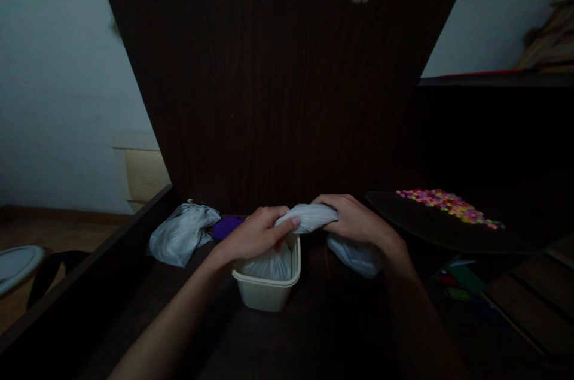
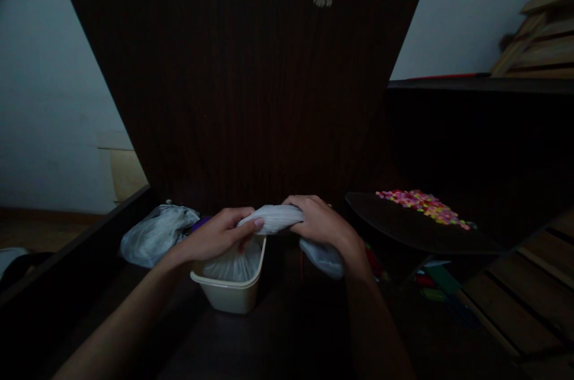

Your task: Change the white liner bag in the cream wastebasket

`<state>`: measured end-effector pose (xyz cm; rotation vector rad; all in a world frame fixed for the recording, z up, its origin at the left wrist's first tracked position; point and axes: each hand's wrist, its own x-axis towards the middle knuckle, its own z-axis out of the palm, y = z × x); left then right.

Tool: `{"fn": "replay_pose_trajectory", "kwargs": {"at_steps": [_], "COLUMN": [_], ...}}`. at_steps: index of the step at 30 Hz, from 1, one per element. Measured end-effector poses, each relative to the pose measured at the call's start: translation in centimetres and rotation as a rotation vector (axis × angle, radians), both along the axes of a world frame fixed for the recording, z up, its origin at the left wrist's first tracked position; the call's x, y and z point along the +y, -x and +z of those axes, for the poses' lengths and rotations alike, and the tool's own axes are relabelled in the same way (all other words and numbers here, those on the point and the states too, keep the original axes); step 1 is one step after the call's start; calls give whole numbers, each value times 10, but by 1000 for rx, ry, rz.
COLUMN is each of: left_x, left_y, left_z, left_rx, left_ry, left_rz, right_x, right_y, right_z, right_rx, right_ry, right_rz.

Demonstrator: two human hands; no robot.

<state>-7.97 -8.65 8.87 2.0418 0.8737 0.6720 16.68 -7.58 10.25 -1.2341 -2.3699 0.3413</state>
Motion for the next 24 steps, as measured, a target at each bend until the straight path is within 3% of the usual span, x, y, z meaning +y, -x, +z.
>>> {"fn": "replay_pose_trajectory", "kwargs": {"at_steps": [10, 15, 24], "left_x": [-6, -6, -3], "left_y": [-2, -1, 6], "left_z": [5, 5, 7], "left_rx": [-42, -7, 16], "left_ry": [-114, -177, -236], "left_rz": [64, 74, 100], "right_x": [-25, -23, -18], "right_y": [47, 50, 37], "right_z": [6, 4, 8], "right_rx": [160, 179, 137], "right_ry": [-24, -35, 83], "right_rz": [206, 177, 122]}}
